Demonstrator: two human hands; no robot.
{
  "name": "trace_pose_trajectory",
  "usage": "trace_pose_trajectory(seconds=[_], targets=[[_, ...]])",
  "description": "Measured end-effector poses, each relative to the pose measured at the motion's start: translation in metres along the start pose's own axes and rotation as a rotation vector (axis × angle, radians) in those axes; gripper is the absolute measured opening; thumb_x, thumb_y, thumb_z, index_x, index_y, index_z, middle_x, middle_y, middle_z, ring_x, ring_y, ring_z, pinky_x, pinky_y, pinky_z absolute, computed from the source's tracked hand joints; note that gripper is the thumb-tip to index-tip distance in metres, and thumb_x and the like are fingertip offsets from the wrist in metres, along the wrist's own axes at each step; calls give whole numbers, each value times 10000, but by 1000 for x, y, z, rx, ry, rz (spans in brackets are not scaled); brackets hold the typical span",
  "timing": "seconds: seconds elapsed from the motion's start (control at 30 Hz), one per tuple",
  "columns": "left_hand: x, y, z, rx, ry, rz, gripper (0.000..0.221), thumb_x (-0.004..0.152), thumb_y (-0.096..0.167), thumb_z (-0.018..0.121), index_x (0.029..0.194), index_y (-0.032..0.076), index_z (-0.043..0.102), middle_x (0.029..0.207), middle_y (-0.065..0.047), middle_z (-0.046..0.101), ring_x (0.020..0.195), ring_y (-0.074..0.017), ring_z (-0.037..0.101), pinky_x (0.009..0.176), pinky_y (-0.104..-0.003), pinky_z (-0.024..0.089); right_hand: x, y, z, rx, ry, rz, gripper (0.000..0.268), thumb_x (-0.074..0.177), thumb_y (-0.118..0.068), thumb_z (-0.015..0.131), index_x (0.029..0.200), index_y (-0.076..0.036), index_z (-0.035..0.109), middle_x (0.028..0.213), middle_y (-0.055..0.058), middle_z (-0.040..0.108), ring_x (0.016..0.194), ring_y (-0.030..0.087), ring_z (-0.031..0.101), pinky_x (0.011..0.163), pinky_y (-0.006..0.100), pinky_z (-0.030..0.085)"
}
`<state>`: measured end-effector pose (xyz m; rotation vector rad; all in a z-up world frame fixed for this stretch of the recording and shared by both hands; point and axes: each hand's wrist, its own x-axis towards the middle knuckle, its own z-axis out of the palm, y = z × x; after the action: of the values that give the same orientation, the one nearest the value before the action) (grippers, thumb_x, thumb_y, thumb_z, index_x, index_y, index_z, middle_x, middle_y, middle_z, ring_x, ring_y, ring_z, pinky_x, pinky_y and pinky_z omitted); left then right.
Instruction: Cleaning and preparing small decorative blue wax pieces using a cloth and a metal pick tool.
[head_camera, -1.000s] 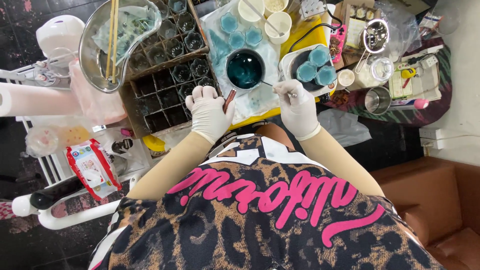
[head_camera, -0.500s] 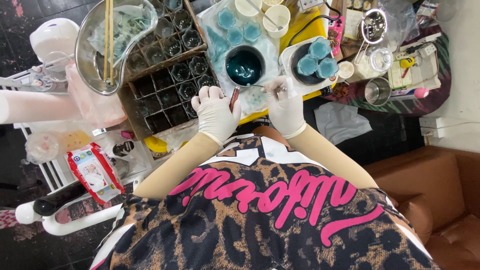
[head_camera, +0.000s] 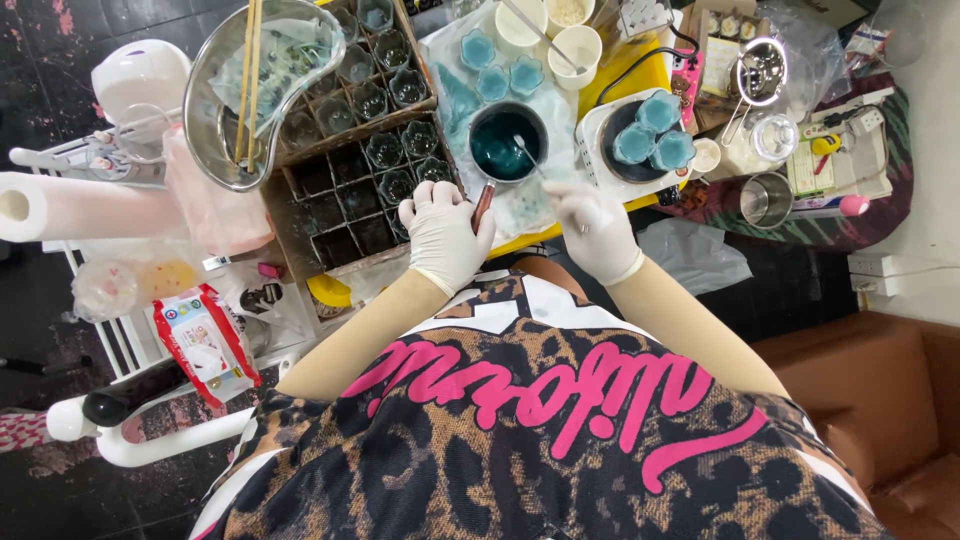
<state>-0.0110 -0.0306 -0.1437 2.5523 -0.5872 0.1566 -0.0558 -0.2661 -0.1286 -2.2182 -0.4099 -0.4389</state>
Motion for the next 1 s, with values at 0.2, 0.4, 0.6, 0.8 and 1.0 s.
trace_pose_trajectory(seconds=[0.2, 0.4, 0.6, 0.8, 1.0], targets=[[1, -3, 3, 0, 2, 11, 230, 843, 329, 708, 763, 116, 739, 1044, -70, 570, 1109, -300, 471, 889, -511, 304, -26, 12, -5, -28, -77, -119, 276, 823, 151, 639, 940, -60, 505, 1146, 169, 712, 885, 351, 687, 744, 385, 562], [0, -6, 8, -4, 26, 25, 227, 840, 329, 712, 783, 111, 740, 1040, -62, 571, 1109, -296, 472, 912, -515, 309, -21, 4, -21, 44, -87, -68, 312, 827, 184, 611, 948, -70, 478, 1107, 152, 716, 898, 322, 712, 772, 369, 587], [2, -5, 7, -7, 22, 32, 219, 835, 320, 719, 788, 107, 740, 1038, -63, 577, 1101, -294, 489, 899, -508, 314, -10, 0, -33, 90, -96, -33, 298, 858, 189, 620, 951, -54, 475, 1082, 156, 719, 937, 310, 732, 818, 352, 599], [3, -6, 7, -6, 19, 23, 216, 834, 315, 727, 787, 104, 738, 1013, -54, 593, 1088, -292, 505, 902, -497, 324, -21, 9, -25, 326, 33, 109, 250, 976, 184, 564, 960, -44, 461, 1084, 155, 662, 1004, 291, 719, 896, 350, 583], [3, -6, 5, -5, 8, 36, 229, 844, 323, 729, 797, 100, 740, 1018, -56, 599, 1101, -291, 507, 904, -498, 325, -22, 20, 18, 685, 505, 341, 179, 1078, 99, 533, 1050, -51, 439, 1099, 117, 643, 1025, 210, 725, 964, 347, 605]])
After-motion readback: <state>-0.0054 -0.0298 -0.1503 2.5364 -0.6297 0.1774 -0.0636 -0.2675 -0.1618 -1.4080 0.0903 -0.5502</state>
